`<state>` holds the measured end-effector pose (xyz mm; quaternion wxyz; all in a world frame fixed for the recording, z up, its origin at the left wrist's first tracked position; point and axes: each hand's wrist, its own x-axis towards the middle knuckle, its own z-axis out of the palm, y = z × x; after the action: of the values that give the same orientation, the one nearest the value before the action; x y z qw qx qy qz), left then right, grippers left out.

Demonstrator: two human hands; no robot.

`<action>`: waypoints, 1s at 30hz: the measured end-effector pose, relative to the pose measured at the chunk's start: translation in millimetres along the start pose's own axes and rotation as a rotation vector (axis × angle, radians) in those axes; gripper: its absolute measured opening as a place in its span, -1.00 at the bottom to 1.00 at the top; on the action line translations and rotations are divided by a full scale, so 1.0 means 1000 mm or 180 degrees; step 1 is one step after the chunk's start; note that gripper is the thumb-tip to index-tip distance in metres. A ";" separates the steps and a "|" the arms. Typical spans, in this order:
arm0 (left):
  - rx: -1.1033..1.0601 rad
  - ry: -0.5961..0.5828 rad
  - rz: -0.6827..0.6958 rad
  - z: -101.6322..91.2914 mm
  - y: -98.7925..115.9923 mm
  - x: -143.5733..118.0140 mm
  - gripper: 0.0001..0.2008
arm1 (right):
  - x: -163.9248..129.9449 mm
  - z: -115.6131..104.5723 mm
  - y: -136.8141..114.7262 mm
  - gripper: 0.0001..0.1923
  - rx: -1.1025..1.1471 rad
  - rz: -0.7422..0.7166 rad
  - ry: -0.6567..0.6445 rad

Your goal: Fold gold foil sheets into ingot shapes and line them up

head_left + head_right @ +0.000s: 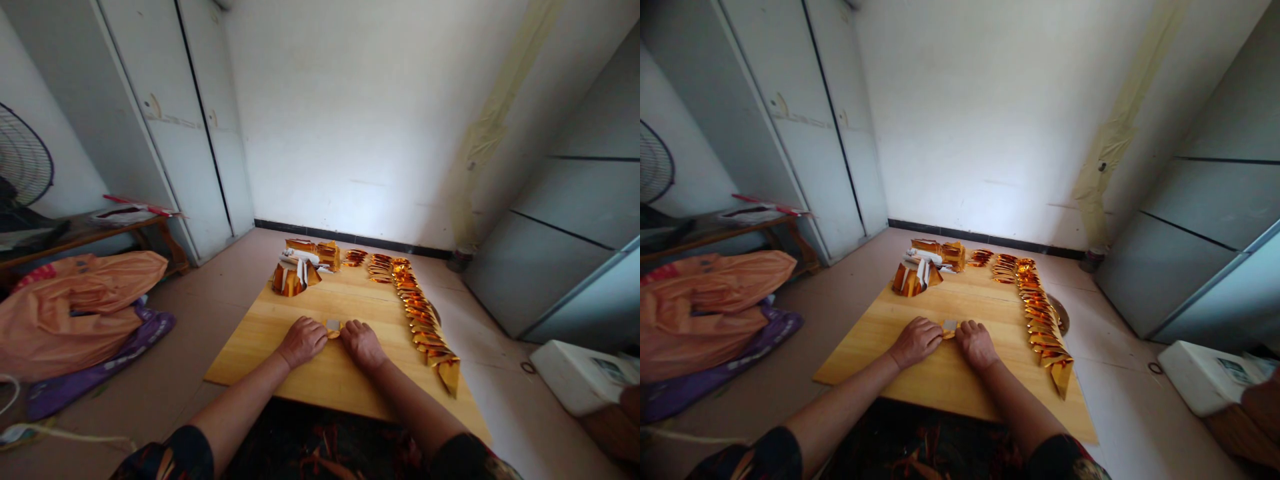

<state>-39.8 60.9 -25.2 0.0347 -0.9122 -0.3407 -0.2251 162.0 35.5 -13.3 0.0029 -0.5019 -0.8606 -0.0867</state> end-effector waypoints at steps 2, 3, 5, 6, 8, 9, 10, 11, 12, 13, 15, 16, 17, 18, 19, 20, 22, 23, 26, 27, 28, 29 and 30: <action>0.0107 0.0044 -0.0014 0.002 0.000 0.001 -0.79 | 0.001 -0.002 -0.001 -0.82 0.0002 0.0036 -0.0033; 0.0159 0.0069 -0.0020 0.003 0.000 0.002 -0.78 | 0.002 -0.003 -0.002 -0.81 0.0002 0.0070 -0.0063; 0.0241 0.0130 -0.0020 0.004 0.000 0.003 -0.75 | 0.003 -0.006 -0.004 -0.80 0.0014 0.0165 -0.0106; 0.0268 0.0158 -0.0012 0.005 0.000 0.004 -0.74 | 0.004 -0.006 -0.006 -0.79 0.0030 0.0221 -0.0120; 0.0300 0.0212 -0.0013 0.006 0.000 0.005 -0.72 | 0.004 -0.006 -0.008 -0.78 0.0073 0.0315 -0.0141; 0.0310 0.0223 -0.0020 0.006 0.001 0.005 -0.72 | 0.004 -0.005 -0.009 -0.78 0.0092 0.0336 -0.0134; 0.0320 0.0221 -0.0026 0.006 0.001 0.005 -0.72 | 0.004 -0.004 -0.009 -0.78 0.0107 0.0339 -0.0122; 0.0331 0.0208 -0.0032 0.006 0.001 0.004 -0.73 | 0.005 -0.003 -0.009 -0.79 0.0118 0.0336 -0.0105; 0.0338 0.0188 -0.0039 0.006 0.001 0.004 -0.73 | 0.005 -0.001 -0.009 -0.80 0.0129 0.0332 -0.0077; 0.0336 0.0169 -0.0050 0.006 0.001 0.004 -0.74 | 0.005 0.000 -0.009 -0.81 0.0141 0.0345 -0.0040; 0.0287 0.0148 -0.0087 0.006 0.001 0.004 -0.78 | 0.006 0.003 -0.009 -0.80 0.0174 0.0430 0.0009; 0.0245 0.0146 -0.0110 0.005 0.001 0.003 -0.80 | 0.006 0.004 -0.009 -0.79 0.0199 0.0501 0.0027; 0.0198 0.0140 -0.0133 0.005 0.001 0.003 -0.82 | 0.007 0.004 -0.009 -0.79 0.0234 0.0588 0.0045; 0.0147 0.0125 -0.0151 0.005 0.001 0.003 -0.81 | 0.007 0.004 -0.009 -0.78 0.0286 0.0682 0.0060; 0.0090 0.0110 -0.0174 0.005 0.001 0.002 -0.80 | 0.008 0.003 -0.009 -0.78 0.0362 0.0775 0.0075; 0.0024 0.0107 -0.0225 0.006 0.000 0.002 -0.78 | 0.008 0.002 -0.009 -0.79 0.0461 0.0862 0.0091; -0.0155 0.0136 -0.0433 0.007 -0.001 0.003 -0.78 | 0.008 0.001 -0.007 -0.78 0.0697 0.0995 0.0098; -0.0267 0.0157 -0.0580 0.008 -0.001 0.004 -0.79 | 0.009 0.000 -0.006 -0.78 0.0808 0.1026 0.0077; -0.0575 0.0180 -0.1006 0.012 -0.003 0.008 -0.79 | 0.012 -0.001 -0.003 -0.76 0.0981 0.1111 -0.0039; -0.0643 0.0177 -0.1109 0.014 -0.004 0.010 -0.77 | 0.013 -0.001 -0.002 -0.75 0.0987 0.1164 -0.0085; -0.0697 0.0184 -0.1202 0.015 -0.004 0.011 -0.75 | 0.014 -0.001 -0.002 -0.75 0.0980 0.1233 -0.0135; -0.0742 0.0198 -0.1282 0.016 -0.004 0.013 -0.73 | 0.016 -0.001 -0.002 -0.74 0.0964 0.1306 -0.0188; -0.0783 0.0206 -0.1346 0.016 -0.004 0.014 -0.71 | 0.017 -0.002 -0.002 -0.73 0.0941 0.1375 -0.0235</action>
<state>-26.6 75.9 -34.3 -0.1137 -0.8102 -0.4927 -0.2963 151.6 49.3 -10.0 0.0633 -0.6709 -0.7363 0.0609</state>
